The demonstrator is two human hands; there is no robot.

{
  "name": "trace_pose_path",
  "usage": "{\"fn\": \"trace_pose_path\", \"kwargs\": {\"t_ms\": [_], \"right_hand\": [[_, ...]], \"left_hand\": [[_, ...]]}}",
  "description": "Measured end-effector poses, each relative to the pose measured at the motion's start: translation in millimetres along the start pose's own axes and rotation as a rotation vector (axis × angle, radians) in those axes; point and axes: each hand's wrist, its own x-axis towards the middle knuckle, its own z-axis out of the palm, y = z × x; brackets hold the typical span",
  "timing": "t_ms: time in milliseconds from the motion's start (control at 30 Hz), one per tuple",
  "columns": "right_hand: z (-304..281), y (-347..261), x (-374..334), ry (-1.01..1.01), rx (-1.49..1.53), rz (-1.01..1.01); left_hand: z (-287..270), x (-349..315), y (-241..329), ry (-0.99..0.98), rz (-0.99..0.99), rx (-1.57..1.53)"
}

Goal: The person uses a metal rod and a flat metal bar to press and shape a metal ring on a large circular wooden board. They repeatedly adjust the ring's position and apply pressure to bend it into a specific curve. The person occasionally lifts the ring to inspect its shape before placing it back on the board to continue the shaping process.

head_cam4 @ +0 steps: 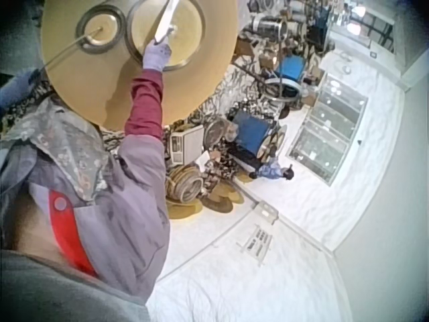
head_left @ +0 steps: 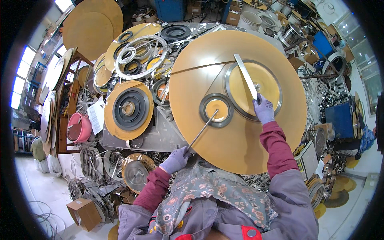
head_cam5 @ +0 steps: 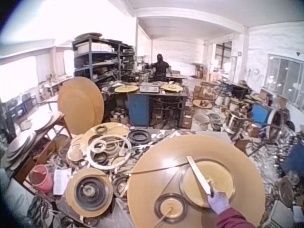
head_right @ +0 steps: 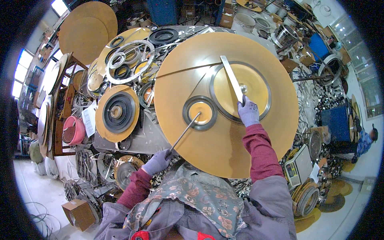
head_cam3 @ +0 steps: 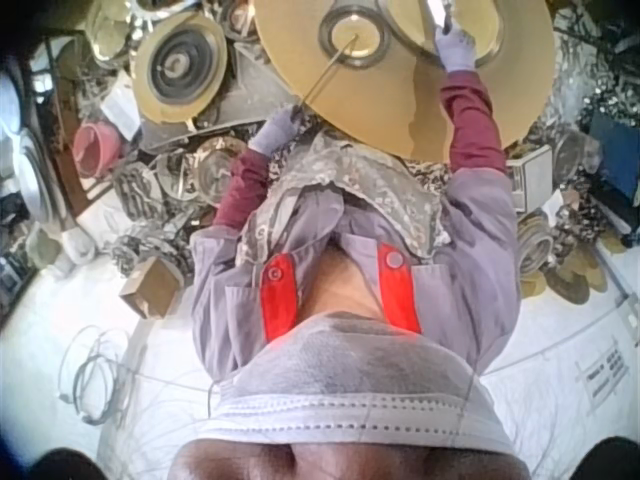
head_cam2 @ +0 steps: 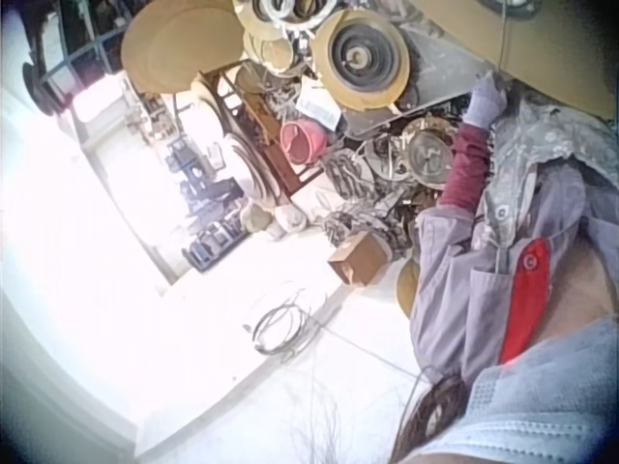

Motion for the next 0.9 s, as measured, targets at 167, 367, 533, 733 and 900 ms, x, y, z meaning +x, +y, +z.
{"fn": "trace_pose_path", "kwargs": {"t_ms": [167, 367, 533, 733, 900], "right_hand": [[-2.2, -2.0, -0.6, -0.019, -0.007, 0.022], [-6.7, -10.2, -1.6, -0.052, -0.003, 0.017], [0.5, -6.3, -0.9, 0.026, -0.018, -0.041], [-4.7, -11.9, -1.3, -0.041, -0.039, -0.007], [-1.1, -7.4, 1.0, -0.015, -0.038, -0.018]], "left_hand": [[-1.6, -2.5, 8.2, -0.044, -0.051, 0.011], [-2.9, -2.5, 6.6, 0.002, -0.062, 0.017], [-1.3, -1.2, 2.6, -0.019, -0.019, -0.021], [3.4, -5.6, 7.5, -0.028, 0.000, 0.011], [-1.6, -1.5, 3.5, 0.034, 0.001, 0.011]]}}
